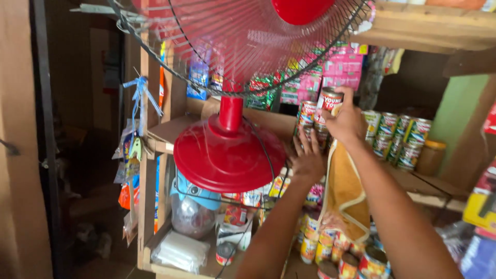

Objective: Stock canned goods from a cardboard box onto a wooden shelf and wipe them with a cloth.

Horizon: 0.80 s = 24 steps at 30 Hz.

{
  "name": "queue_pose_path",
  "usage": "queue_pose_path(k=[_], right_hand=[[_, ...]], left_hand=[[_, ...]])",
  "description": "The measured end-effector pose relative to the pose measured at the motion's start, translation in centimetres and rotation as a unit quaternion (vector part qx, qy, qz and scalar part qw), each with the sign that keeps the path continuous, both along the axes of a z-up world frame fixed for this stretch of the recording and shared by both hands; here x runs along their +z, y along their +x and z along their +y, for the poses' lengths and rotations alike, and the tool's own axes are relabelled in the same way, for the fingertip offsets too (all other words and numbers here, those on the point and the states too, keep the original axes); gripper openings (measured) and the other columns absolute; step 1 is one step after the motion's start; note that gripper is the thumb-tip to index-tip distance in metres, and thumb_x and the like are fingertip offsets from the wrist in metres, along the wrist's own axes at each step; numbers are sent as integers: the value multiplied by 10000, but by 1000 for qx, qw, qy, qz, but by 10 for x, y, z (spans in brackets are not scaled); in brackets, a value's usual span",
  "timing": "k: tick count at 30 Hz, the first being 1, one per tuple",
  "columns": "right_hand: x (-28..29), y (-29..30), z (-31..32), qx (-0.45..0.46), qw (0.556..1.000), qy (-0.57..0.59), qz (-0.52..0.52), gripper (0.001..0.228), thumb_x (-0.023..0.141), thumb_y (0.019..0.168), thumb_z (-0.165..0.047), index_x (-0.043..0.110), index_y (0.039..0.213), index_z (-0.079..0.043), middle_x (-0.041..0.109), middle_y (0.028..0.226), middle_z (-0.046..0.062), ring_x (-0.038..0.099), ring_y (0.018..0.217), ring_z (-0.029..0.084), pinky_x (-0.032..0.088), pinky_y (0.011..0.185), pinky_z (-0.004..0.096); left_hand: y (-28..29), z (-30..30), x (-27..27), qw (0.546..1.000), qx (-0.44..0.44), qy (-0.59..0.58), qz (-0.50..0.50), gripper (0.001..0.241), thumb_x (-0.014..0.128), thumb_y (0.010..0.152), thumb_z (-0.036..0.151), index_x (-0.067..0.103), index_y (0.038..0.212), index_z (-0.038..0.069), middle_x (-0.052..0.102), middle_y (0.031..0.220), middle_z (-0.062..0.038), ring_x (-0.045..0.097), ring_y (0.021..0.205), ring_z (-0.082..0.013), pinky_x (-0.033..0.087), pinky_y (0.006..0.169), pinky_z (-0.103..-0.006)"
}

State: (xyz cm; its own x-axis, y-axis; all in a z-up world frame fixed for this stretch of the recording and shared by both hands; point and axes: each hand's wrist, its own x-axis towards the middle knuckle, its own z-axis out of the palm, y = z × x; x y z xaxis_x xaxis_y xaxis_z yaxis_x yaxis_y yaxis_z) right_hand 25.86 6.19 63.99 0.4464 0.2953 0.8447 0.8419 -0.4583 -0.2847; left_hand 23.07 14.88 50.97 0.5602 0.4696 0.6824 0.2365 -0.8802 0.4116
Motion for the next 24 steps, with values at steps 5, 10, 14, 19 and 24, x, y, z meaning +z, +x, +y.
queue_pose_path(k=[5, 10, 14, 19, 24], right_hand=[[-13, 69, 48, 25, 999, 9, 23, 809, 857, 806, -517, 370, 1375, -212, 729, 1003, 215, 700, 911, 470, 535, 758, 561], [-31, 75, 66, 20, 997, -30, 62, 794, 797, 843, -542, 364, 1444, -257, 735, 1048, 212, 701, 949, 473, 546, 781, 553], [-30, 88, 70, 77, 994, -57, 47, 807, 780, 842, -564, 369, 1482, -294, 733, 1085, 172, 711, 955, 443, 563, 776, 515], [-35, 112, 67, 121, 988, -76, 54, 833, 743, 880, -559, 303, 1532, -282, 720, 948, 117, 734, 846, 357, 556, 743, 469], [-30, 76, 51, 118, 983, -108, 88, 876, 691, 920, -512, 199, 1620, -324, 707, 868, 116, 719, 805, 338, 540, 722, 463]], left_hand=[[19, 3, -8, 991, 53, 41, 114, 842, 401, 1007, 282, -73, 1618, -50, -101, 1689, -320, 161, 1496, -538, -3, 1190, -756], [31, 10, -16, 994, 29, 15, 107, 829, 407, 983, 268, -12, 1599, -96, -86, 1687, -330, 127, 1516, -554, 50, 1171, -671], [30, 11, -15, 994, 38, 43, 94, 756, 349, 1025, 307, 37, 1596, -77, -52, 1680, -309, 163, 1508, -520, 89, 1184, -686], [21, 8, -19, 993, 44, 67, 85, 739, 366, 1036, 318, 92, 1607, -62, -8, 1687, -312, 223, 1509, -506, 149, 1195, -681], [2, -1, -7, 996, 24, 30, 77, 856, 435, 987, 293, -20, 1662, 29, -30, 1697, -294, 249, 1480, -500, 233, 1178, -648]])
